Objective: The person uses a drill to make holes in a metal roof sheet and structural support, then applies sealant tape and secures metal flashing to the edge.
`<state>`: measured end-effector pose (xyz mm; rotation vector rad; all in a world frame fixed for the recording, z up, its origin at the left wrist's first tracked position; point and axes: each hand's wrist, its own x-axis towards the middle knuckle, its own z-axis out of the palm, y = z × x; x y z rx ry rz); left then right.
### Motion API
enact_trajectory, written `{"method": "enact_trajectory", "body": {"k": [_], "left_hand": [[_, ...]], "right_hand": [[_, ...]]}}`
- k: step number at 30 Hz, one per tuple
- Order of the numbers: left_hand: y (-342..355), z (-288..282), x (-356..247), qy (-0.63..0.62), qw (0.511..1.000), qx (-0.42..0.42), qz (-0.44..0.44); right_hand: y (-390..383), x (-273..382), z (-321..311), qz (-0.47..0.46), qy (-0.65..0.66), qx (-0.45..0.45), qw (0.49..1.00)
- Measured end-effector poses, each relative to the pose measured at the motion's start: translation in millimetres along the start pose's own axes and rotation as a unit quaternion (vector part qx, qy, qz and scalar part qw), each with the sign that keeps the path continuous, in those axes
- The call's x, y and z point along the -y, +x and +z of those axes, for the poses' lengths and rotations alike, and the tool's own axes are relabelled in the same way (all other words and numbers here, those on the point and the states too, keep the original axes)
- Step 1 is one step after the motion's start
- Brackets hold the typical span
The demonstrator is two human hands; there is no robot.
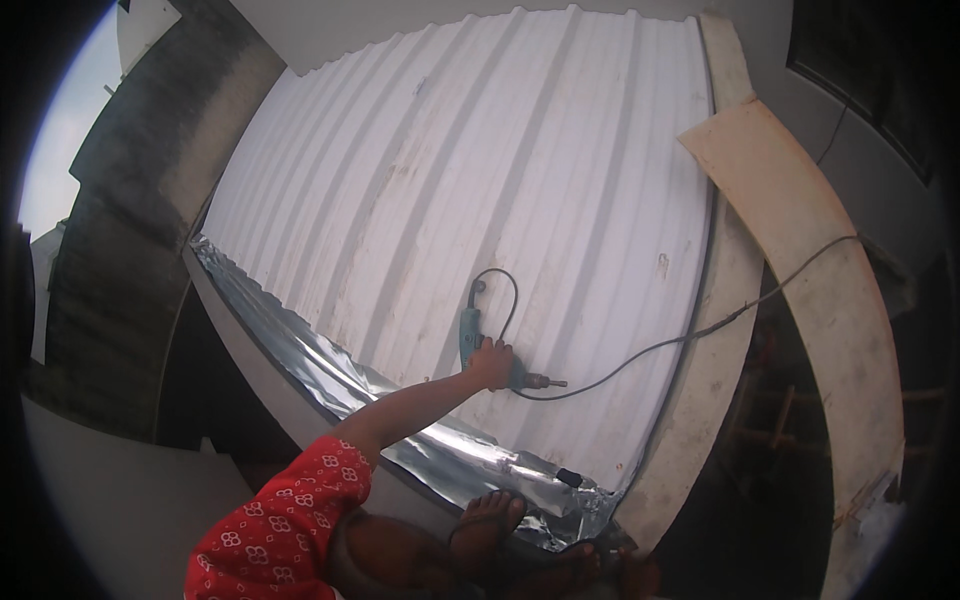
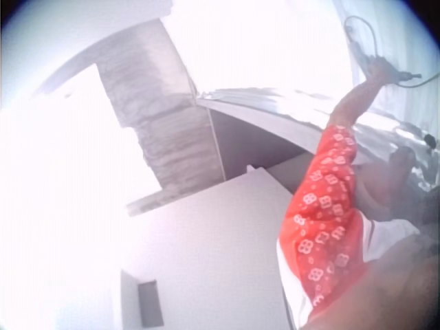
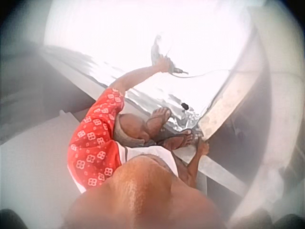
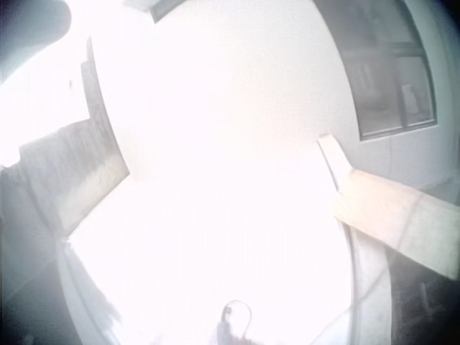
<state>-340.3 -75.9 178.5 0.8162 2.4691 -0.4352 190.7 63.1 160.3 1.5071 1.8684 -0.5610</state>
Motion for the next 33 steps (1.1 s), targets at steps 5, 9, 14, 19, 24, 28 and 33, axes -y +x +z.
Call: {"method": "enact_trajectory", "body": {"k": [5, 9, 14, 19, 24, 28, 33], "left_hand": [[17, -6, -14, 0.069, 0.995, 0.065, -0.003], [15, -7, -13, 0.068, 0.995, 0.074, 0.011], [13, -12, -13, 0.065, 0.995, 0.079, 0.004], [14, -11, -12, 0.069, 0.995, 0.065, 0.013], [11, -13, -13, 0.072, 0.995, 0.071, 0.012], [11, -13, -12, 0.068, 0.995, 0.066, 0.004], [11, -14, -14, 0.072, 0.995, 0.071, 0.002]], "right_hand": [[20, -16, 31, 0.028, 0.069, -0.129, 0.989], [11, -8, 22, 0.05, 0.065, -0.119, 0.99], [8, -2, 10, 0.065, 0.052, -0.095, 0.992], [16, -9, 20, 0.065, 0.037, -0.103, 0.992], [13, -8, 21, 0.047, 0.059, -0.119, 0.99], [13, -8, 21, 0.044, 0.069, -0.116, 0.99], [11, -6, 17, 0.051, 0.07, -0.112, 0.99]]}}
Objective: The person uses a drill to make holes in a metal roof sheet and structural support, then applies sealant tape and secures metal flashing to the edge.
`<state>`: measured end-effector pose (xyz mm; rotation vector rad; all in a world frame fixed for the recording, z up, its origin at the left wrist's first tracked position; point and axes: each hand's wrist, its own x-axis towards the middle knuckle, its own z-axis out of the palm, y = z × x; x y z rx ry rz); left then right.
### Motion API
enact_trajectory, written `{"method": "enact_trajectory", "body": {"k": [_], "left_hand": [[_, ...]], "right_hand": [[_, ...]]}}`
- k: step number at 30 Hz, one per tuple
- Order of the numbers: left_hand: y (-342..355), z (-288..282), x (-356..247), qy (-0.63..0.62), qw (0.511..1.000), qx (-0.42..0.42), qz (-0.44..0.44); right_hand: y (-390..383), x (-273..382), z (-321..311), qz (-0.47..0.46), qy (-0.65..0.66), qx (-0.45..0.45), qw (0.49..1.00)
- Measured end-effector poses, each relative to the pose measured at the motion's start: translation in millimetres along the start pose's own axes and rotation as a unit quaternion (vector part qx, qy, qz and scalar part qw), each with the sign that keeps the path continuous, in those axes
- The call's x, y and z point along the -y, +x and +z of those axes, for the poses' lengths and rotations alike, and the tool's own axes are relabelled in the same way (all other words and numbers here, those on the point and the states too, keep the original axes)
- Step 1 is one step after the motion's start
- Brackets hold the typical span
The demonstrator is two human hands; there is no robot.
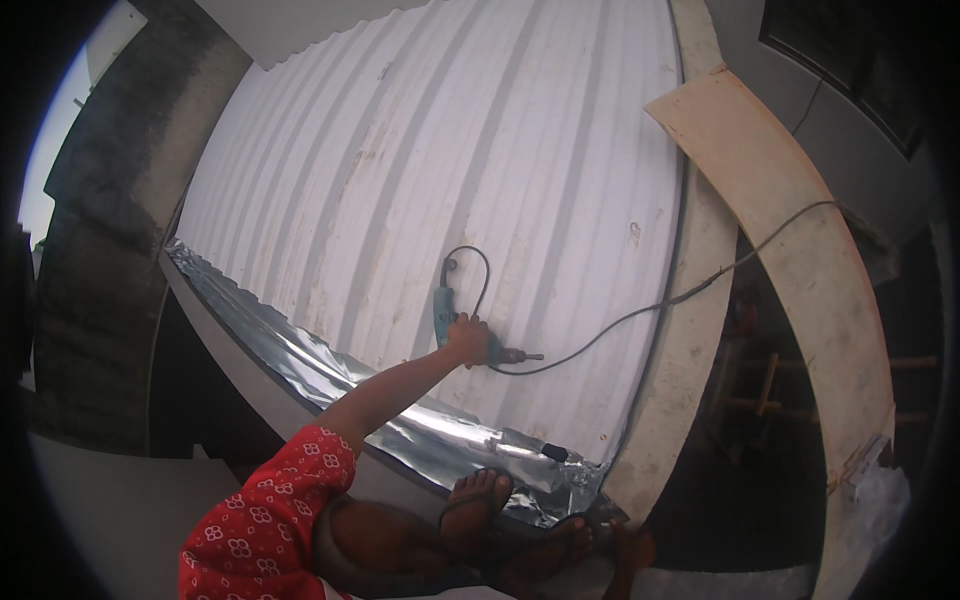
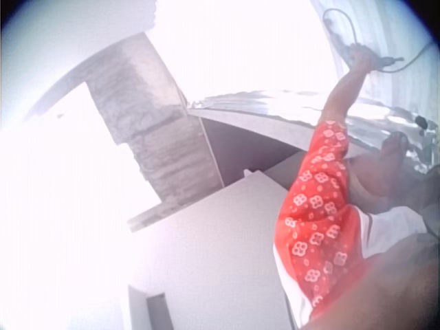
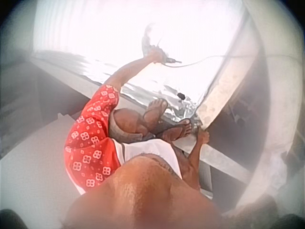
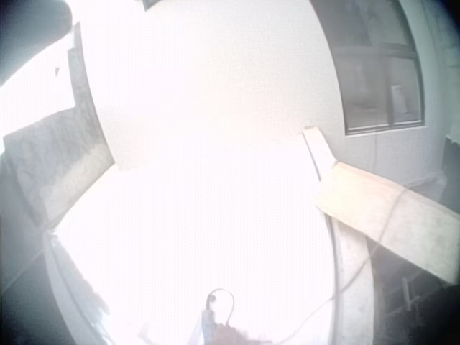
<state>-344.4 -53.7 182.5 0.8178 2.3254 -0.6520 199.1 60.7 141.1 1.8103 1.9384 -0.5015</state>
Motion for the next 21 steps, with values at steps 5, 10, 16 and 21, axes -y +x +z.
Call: {"method": "enact_trajectory", "body": {"k": [5, 10, 16, 21], "left_hand": [[4.5, 7.1, 3.5, -0.015, 0.999, -0.028, 0.007], [1.0, 8.2, 2.2, -0.014, 1.0, -0.027, 0.004], [0.0, 4.4, 1.6, -0.005, 1.0, -0.025, 0.0], [1.7, 5.8, 0.8, -0.012, 1.0, -0.022, 0.0]], "right_hand": [[1.9, -2.9, 5.3, -0.013, -0.013, -0.012, 1.0], [1.8, -2.9, 3.3, 0.0, -0.023, 0.003, 1.0], [2.8, -2.7, 6.8, -0.004, -0.033, -0.011, 0.999], [6.1, -6.6, 8.7, -0.003, -0.047, 0.012, 0.999]]}}
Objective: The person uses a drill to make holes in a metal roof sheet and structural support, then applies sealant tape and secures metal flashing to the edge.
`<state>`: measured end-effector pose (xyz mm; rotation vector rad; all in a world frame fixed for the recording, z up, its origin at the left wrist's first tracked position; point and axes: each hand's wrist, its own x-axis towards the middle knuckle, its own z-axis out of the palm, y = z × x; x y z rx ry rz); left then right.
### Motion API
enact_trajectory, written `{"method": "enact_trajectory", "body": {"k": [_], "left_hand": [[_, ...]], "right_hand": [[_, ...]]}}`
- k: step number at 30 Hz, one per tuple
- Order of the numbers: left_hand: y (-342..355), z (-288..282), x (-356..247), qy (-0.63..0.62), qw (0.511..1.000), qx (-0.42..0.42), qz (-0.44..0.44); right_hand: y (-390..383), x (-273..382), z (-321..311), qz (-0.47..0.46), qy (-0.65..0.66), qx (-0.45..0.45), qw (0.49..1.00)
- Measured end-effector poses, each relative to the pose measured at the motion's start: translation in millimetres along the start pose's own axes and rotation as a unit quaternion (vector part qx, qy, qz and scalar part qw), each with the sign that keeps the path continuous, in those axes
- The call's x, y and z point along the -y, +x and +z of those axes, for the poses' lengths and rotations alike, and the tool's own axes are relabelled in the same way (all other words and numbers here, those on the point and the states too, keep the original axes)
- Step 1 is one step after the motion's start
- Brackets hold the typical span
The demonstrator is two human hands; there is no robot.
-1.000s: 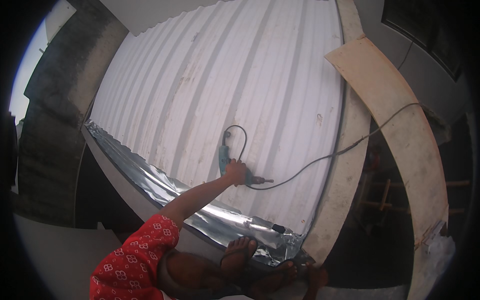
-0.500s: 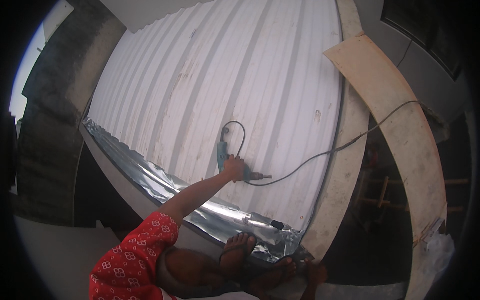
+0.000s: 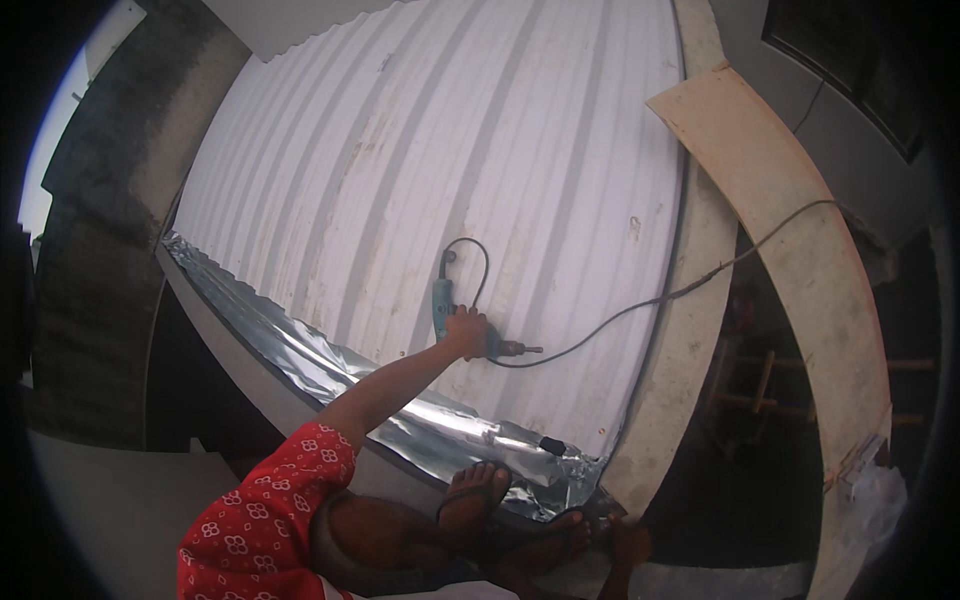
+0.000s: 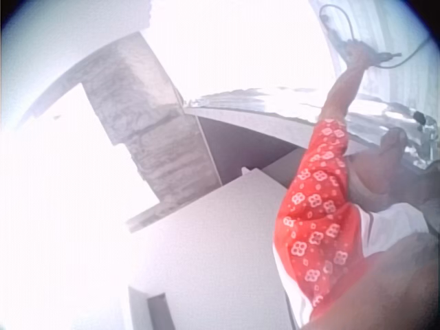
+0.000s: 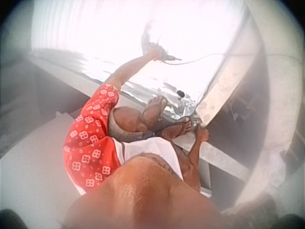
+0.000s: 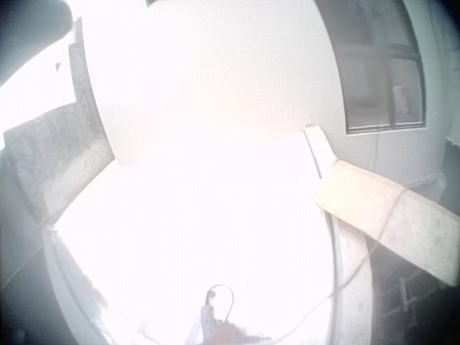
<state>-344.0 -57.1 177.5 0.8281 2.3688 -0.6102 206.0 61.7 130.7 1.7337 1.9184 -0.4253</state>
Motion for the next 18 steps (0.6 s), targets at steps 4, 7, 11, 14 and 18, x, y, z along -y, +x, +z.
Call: {"method": "enact_trajectory", "body": {"k": [4, 7, 11, 14, 18], "left_hand": [[4, 4, 2, 0.013, 1.0, 0.0, -0.002], [2, 0, 0, 0.017, 1.0, 0.014, 0.001], [1, -1, 0, 0.012, 1.0, 0.02, 0.003], [3, 1, 2, 0.011, 1.0, 0.025, 0.001], [3, 5, 8, 0.025, 0.999, 0.031, 0.006]], "right_hand": [[-2, -1, 3, -0.004, 0.007, -0.02, 1.0], [-11, 7, -14, 0.005, 0.041, -0.005, 0.999], [-13, 9, -21, 0.002, 0.038, -0.003, 0.999], [-12, 9, -18, -0.001, 0.03, 0.004, 1.0], [-16, 14, -19, -0.001, 0.027, 0.025, 0.999]]}}
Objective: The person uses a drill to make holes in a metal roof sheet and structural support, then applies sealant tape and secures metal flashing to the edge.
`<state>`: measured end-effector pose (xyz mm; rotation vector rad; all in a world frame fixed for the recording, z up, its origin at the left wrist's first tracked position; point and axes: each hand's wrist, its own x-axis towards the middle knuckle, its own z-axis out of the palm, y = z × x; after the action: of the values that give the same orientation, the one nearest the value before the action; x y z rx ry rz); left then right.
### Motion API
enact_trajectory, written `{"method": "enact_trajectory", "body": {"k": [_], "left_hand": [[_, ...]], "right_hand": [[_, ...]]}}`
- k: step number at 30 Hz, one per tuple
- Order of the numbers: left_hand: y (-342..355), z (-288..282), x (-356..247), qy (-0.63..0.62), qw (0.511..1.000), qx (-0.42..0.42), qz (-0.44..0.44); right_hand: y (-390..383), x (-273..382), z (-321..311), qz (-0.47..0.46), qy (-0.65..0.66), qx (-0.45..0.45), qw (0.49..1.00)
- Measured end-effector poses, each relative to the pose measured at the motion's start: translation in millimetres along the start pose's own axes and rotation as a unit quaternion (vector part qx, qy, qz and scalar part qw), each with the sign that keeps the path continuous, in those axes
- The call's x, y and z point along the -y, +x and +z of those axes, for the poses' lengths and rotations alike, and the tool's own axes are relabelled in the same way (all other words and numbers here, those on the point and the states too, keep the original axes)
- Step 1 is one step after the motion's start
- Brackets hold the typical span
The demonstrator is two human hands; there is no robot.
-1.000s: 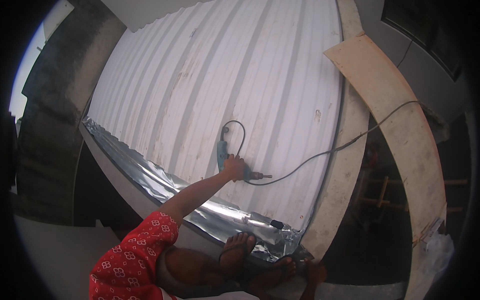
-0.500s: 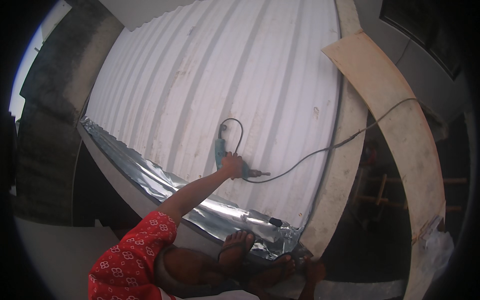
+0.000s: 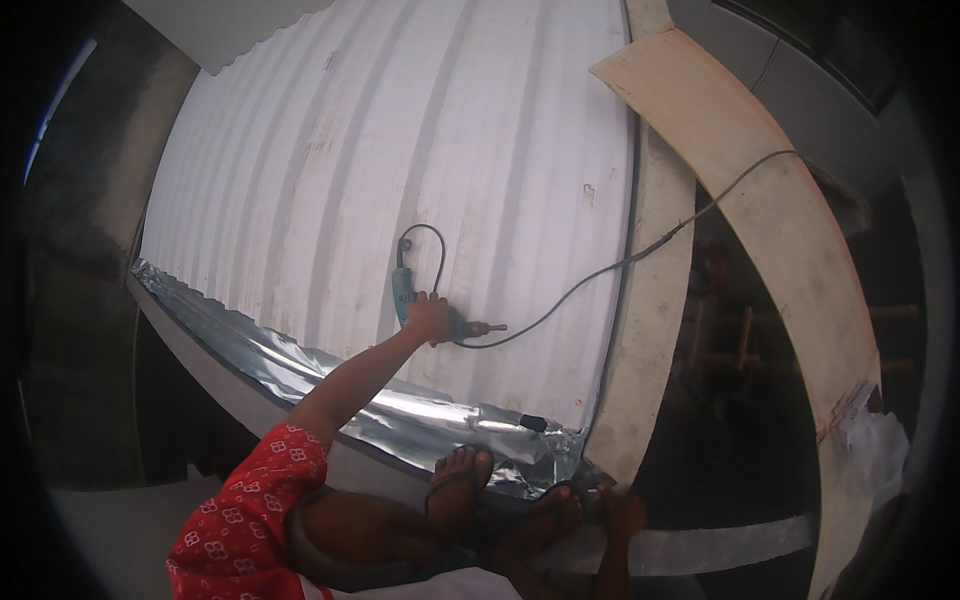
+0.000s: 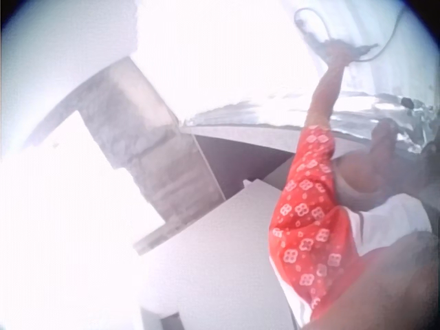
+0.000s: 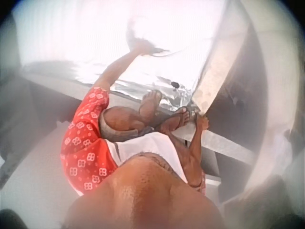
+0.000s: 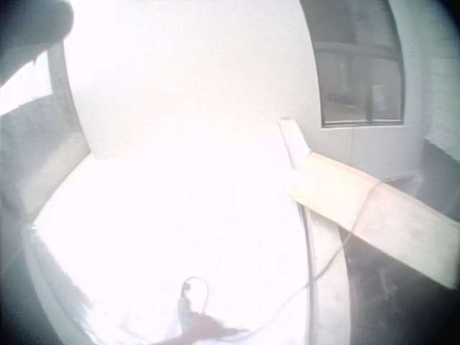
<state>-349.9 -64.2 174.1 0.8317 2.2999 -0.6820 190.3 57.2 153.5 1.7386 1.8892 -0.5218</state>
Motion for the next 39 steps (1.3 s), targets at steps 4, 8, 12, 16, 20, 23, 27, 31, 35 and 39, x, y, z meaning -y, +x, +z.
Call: {"method": "enact_trajectory", "body": {"k": [4, 8, 12, 16, 20, 23, 27, 31, 35, 39], "left_hand": [[5, -8, -4, 0.011, 1.0, -0.014, 0.007], [9, -3, -7, 0.0, 0.999, -0.032, 0.027], [6, 6, 7, -0.027, 0.999, -0.034, 0.03], [6, 0, 3, -0.001, 0.999, -0.034, 0.042], [3, -5, 0, -0.005, 0.999, -0.025, 0.046], [-2, -7, -3, -0.005, 0.999, -0.018, 0.038], [7, -4, 0, -0.003, 1.0, -0.011, 0.027], [13, 2, 9, -0.013, 1.0, -0.007, 0.02], [9, -1, 1, -0.001, 1.0, -0.01, 0.027], [9, -3, 0, -0.002, 1.0, -0.001, 0.029]], "right_hand": [[0, 0, -1, 0.014, 0.001, -0.007, 1.0], [0, 1, -15, 0.017, 0.032, 0.026, 0.999], [8, -5, 1, -0.032, 0.001, -0.029, 0.999], [8, -7, -3, -0.013, 0.009, -0.036, 0.999], [11, -14, 0, -0.007, 0.026, 0.008, 1.0], [10, -14, 4, -0.002, 0.015, 0.021, 1.0], [9, -11, 2, -0.009, 0.036, -0.003, 0.999], [9, -9, 6, -0.009, 0.031, -0.016, 0.999], [10, -13, 9, -0.014, 0.039, -0.036, 0.999], [9, -16, 10, -0.014, 0.039, -0.024, 0.999]]}}
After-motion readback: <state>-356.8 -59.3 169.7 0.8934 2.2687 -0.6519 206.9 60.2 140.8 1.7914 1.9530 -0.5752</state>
